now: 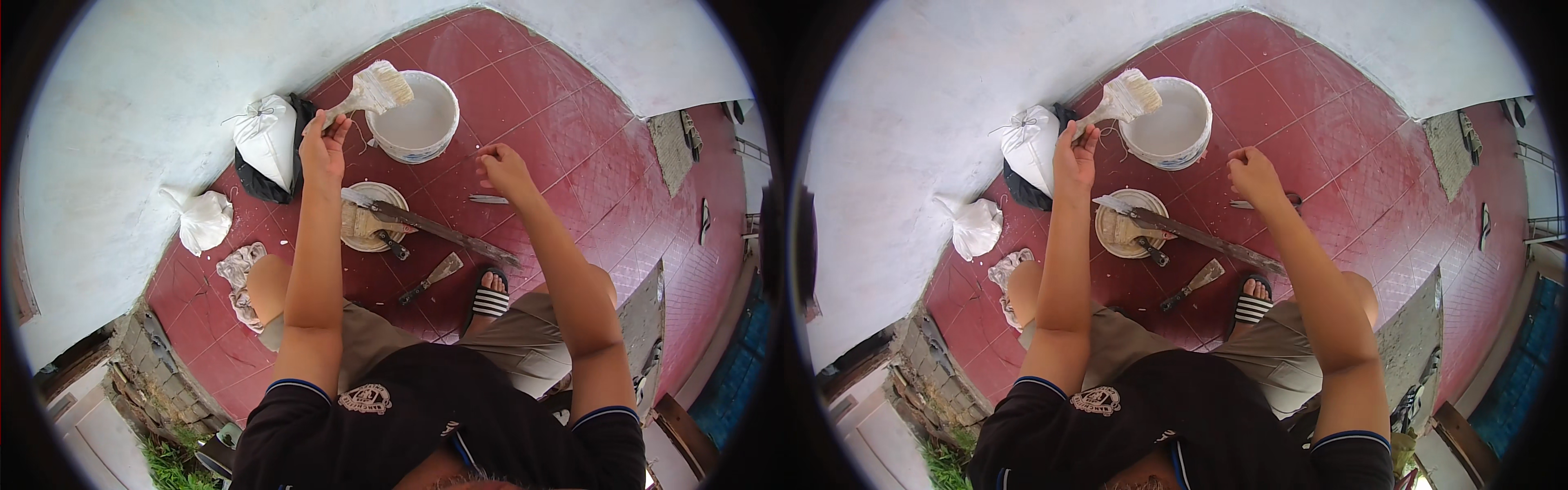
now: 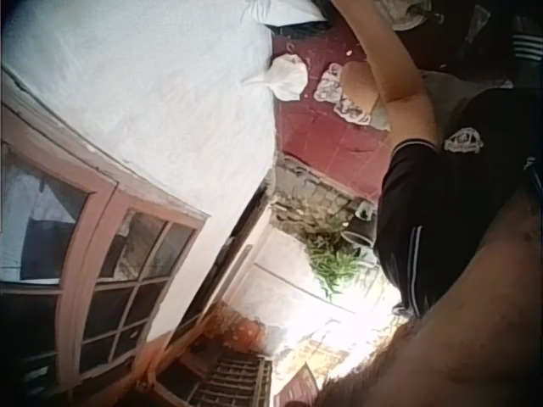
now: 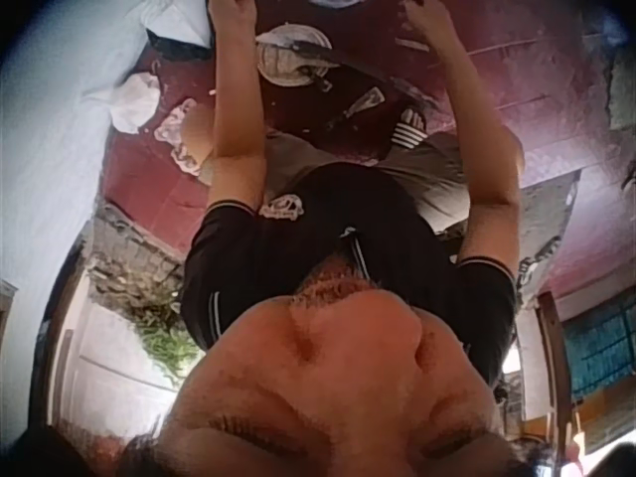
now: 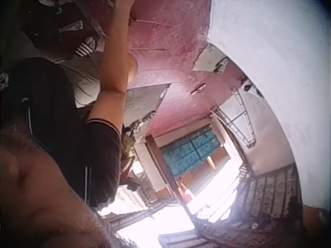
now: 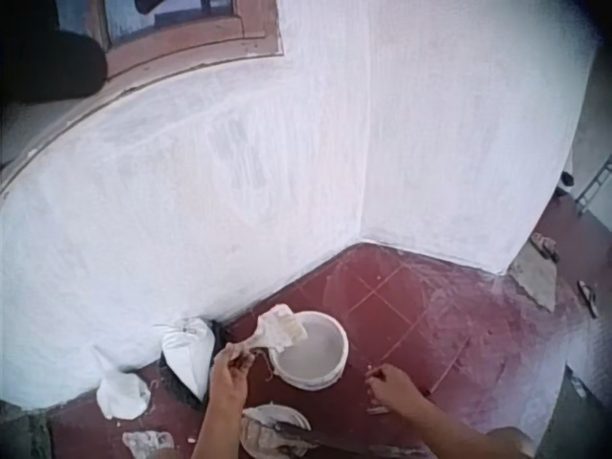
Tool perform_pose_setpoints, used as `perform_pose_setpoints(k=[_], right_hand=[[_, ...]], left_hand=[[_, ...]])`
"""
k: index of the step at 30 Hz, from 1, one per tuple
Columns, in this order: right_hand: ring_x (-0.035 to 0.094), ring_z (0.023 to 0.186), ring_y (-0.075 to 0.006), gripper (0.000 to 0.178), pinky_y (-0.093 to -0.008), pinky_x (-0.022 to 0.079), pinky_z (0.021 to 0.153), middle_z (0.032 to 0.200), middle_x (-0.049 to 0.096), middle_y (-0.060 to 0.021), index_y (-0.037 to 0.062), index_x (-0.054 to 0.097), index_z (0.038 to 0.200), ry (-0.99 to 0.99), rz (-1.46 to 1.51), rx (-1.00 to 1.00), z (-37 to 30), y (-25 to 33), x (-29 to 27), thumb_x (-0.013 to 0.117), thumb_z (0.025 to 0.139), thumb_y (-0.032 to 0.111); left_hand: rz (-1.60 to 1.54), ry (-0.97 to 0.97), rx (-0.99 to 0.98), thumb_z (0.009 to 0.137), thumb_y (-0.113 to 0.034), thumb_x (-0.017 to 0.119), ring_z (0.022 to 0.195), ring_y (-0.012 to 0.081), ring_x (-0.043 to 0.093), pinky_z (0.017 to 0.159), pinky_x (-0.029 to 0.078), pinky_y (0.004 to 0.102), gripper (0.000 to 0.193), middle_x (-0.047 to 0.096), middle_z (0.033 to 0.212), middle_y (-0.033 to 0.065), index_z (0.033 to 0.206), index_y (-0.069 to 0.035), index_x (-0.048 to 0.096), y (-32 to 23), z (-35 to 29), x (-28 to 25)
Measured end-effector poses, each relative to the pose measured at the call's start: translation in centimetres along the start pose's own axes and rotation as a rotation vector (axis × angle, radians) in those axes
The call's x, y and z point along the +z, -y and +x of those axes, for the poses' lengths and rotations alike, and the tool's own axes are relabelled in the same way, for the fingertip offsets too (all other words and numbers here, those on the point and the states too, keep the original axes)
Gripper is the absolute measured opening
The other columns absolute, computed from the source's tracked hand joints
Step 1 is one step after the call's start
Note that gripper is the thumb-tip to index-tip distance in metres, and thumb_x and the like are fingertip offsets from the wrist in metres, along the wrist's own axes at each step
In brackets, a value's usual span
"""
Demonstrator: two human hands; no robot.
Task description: The person cuts a string using scissors, opens a bag, and then stirs white liquid in a bucket using a scraper and a brush.
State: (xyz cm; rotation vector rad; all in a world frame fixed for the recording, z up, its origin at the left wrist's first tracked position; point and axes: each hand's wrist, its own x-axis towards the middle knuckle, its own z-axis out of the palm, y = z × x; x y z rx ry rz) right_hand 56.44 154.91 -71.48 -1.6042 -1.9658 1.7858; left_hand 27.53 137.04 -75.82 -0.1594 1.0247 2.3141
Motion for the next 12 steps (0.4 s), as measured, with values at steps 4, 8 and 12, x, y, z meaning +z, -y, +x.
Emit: perform_pose_setpoints(k=[4, 8, 12], right_hand=[[0.064, 0.098, -0.0216, 0.038, -0.0378, 0.056, 0.084, 0.114, 0.062, -0.0118, 0.0015, 0.052, 0.132, -0.038, 0.337, 0.192, 5.5, -3.1, 5.3, 0.051, 0.096, 0.012], [0.063, 0.096, -0.0235, 0.038, -0.0442, 0.051, 0.095, 0.115, 0.062, -0.0113, 0.0006, 0.052, 0.133, -0.102, 0.820, 0.264, 8.0, -5.6, 10.2, 0.051, 0.098, 0.015], [0.061, 0.102, -0.0263, 0.041, -0.0458, 0.047, 0.098, 0.123, 0.059, -0.0106, 0.0012, 0.048, 0.136, 0.019, 0.936, 0.236, 7.9, -6.6, 10.6, 0.052, 0.099, 0.019]], left_hand=[[0.045, -0.010, 0.035, 0.093, -0.009, 0.069, 0.082, 0.0254, 0.071, 0.077, 0.063, 0.0392, 0.011, 0.068, 0.089, 0.0105, 0.094, -0.001, 0.061, -1.7, -1.6, 1.5], [0.106, 0.041, 0.055, 0.094, -0.009, 0.068, 0.081, 0.0250, 0.071, 0.075, 0.063, 0.0387, 0.012, 0.069, 0.091, 0.0113, 0.098, 0.000, 0.062, -4.0, -2.5, 2.3], [0.174, 0.082, 0.100, 0.095, -0.011, 0.067, 0.081, 0.0261, 0.071, 0.073, 0.063, 0.0383, 0.018, 0.070, 0.097, 0.0138, 0.106, 0.003, 0.063, -6.1, -3.9, 2.4]])
